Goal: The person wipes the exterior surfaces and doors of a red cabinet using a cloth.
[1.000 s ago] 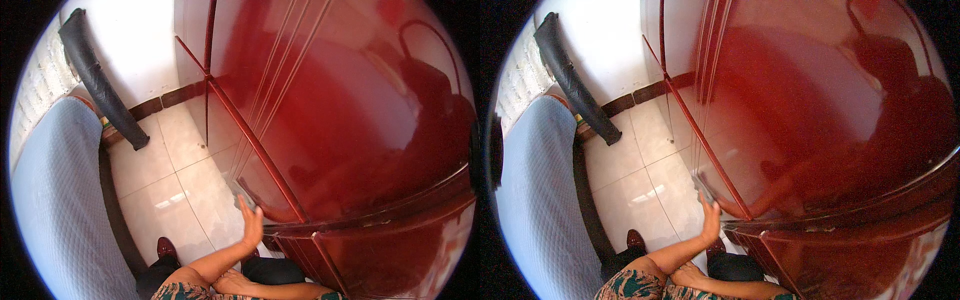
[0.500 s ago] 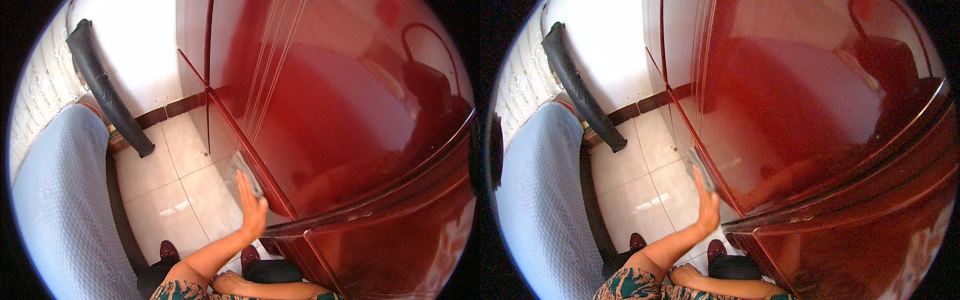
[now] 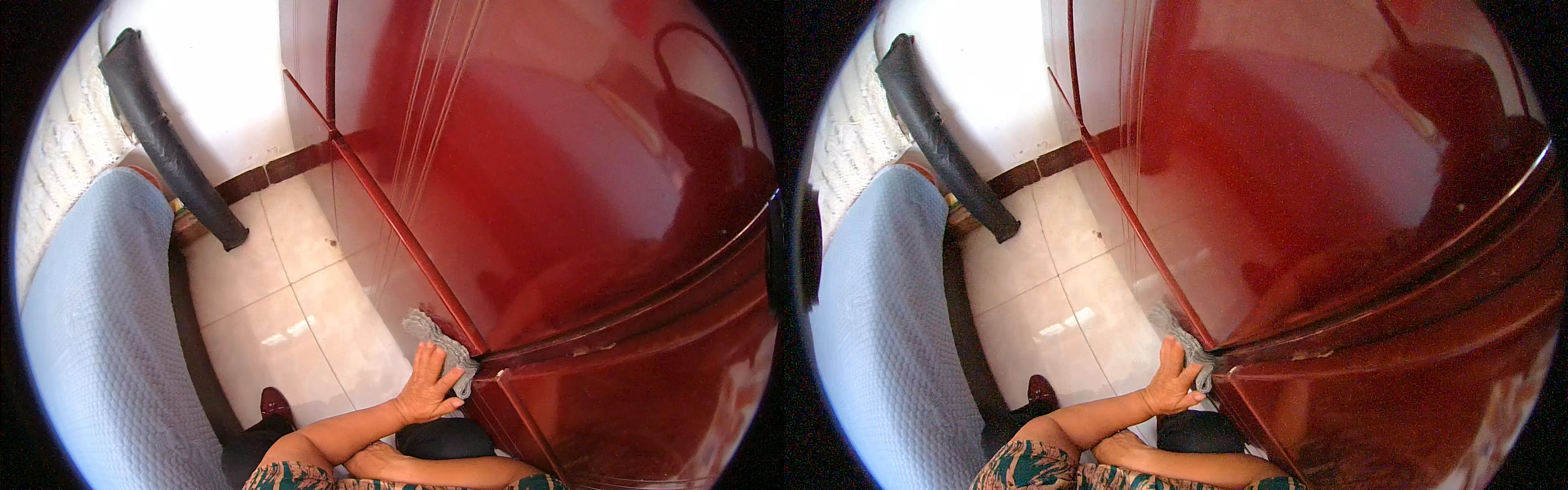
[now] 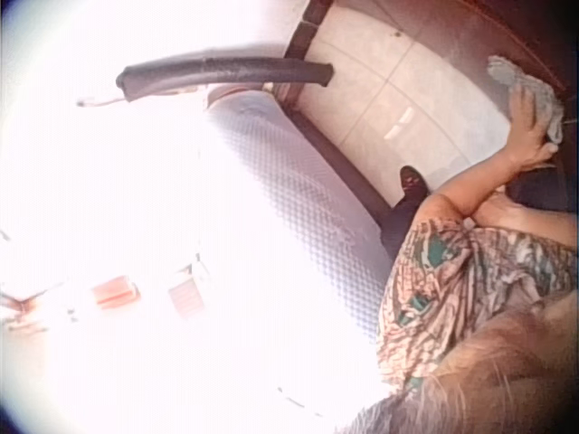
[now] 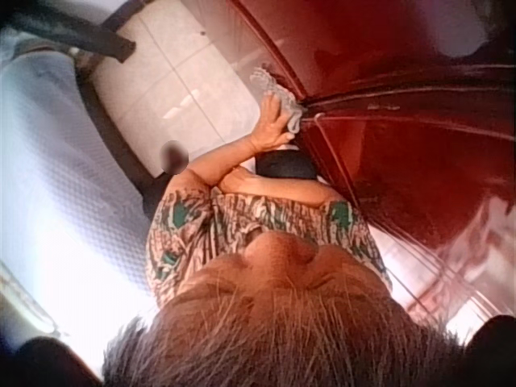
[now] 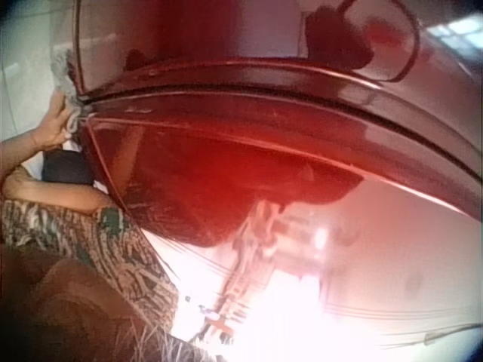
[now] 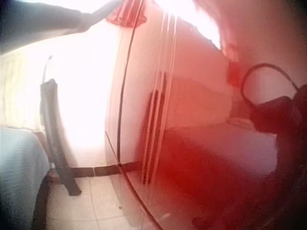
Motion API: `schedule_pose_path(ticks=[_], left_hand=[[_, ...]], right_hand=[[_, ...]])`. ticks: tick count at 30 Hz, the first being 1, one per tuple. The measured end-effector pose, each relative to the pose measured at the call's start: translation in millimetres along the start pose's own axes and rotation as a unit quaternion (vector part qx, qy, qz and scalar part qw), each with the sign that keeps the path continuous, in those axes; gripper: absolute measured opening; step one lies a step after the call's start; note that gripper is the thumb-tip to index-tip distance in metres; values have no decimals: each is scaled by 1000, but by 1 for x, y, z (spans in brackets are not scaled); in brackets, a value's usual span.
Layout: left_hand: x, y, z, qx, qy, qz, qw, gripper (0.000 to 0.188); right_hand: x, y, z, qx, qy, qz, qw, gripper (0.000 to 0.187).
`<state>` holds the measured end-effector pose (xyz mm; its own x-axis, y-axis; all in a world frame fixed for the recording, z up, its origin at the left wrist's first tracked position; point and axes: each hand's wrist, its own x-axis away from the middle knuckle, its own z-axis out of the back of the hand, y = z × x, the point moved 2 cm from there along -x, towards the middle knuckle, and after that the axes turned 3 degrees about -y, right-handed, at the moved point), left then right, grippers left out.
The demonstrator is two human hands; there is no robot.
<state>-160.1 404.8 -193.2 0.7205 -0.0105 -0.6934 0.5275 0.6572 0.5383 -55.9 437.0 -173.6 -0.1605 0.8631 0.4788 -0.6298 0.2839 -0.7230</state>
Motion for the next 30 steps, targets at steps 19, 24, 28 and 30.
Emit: schedule_pose_path(ticks=[19,24,28,30], left_hand=[[-26,-82,25,250,166,408,862,84],[-12,-6,-8,244,89,432,864,95],[3,13,-17,278,71,440,851,93],[6,-8,-20,311,101,479,814,91]], right_hand=[[5,-20,24,78,-58,-1,995,28],[4,-4,6,-110,-14,-30,993,37],[-1,2,-14,-82,-79,0,993,40],[3,-4,-5,-44,-48,9,998,39]])
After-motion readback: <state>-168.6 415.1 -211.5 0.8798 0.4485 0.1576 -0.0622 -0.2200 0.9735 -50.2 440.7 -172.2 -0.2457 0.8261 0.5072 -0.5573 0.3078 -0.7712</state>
